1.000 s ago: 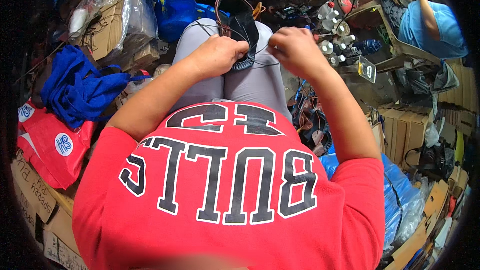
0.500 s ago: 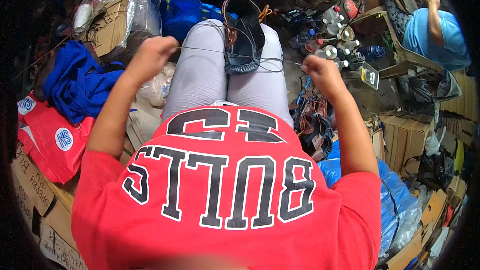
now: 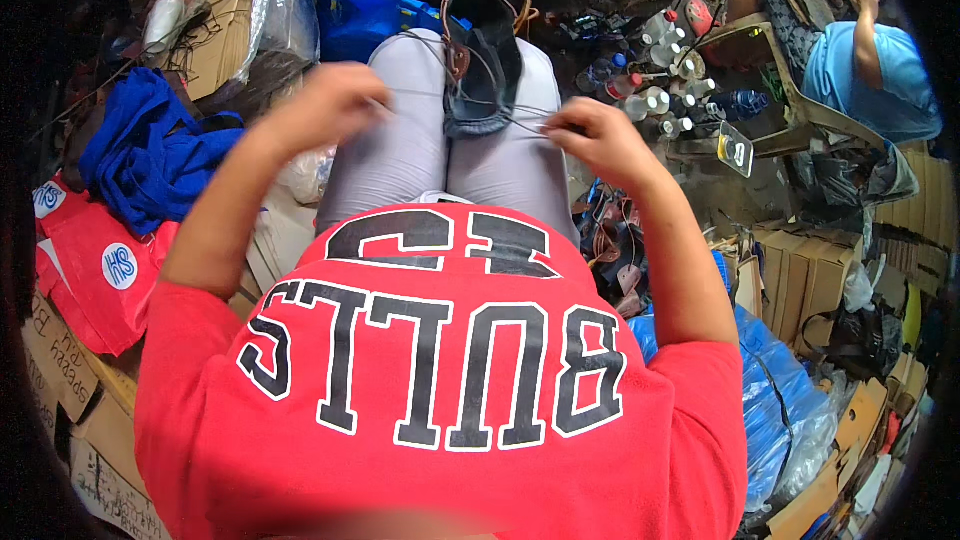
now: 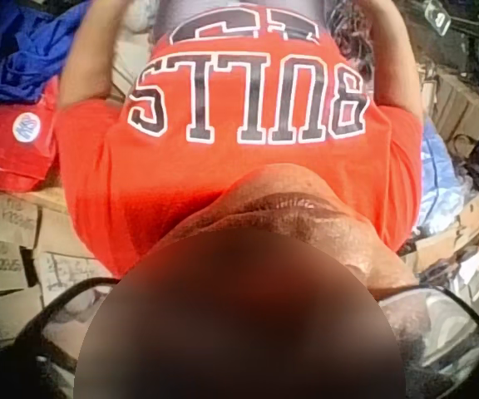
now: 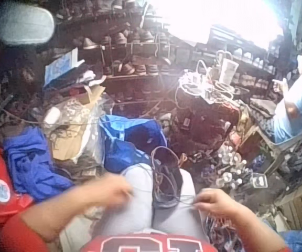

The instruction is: Stitching or sewing a shoe component by hand using a needle and thread.

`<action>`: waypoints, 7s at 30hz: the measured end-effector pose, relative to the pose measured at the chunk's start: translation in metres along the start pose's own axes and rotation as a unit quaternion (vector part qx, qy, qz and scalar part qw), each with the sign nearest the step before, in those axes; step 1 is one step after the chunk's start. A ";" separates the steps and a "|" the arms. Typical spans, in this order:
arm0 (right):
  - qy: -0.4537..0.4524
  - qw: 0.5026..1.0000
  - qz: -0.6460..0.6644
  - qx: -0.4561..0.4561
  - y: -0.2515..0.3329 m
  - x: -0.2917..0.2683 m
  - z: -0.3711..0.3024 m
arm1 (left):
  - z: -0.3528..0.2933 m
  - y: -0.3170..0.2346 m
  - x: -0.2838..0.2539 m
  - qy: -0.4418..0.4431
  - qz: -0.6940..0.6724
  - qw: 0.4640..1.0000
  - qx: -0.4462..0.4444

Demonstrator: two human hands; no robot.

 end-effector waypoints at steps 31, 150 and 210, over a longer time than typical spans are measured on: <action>-0.059 0.998 0.023 -0.013 -0.015 0.004 0.043 | 0.111 -0.009 0.058 0.104 -0.130 0.986 -0.001; -0.053 0.989 -0.134 -0.023 0.034 0.034 0.030 | 0.128 -0.003 0.077 0.093 -0.152 0.982 0.055; -0.062 0.991 0.099 0.069 -0.009 0.028 0.040 | 0.131 0.003 0.059 0.208 -0.145 0.965 0.073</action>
Point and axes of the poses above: each hand's wrist, its own z-axis towards the middle knuckle, its own x-axis out of the palm, y = z × x, the point moved 3 cm from there along z, towards the middle knuckle, and after that the axes turned 7 degrees about -x, right-handed, at the moved point
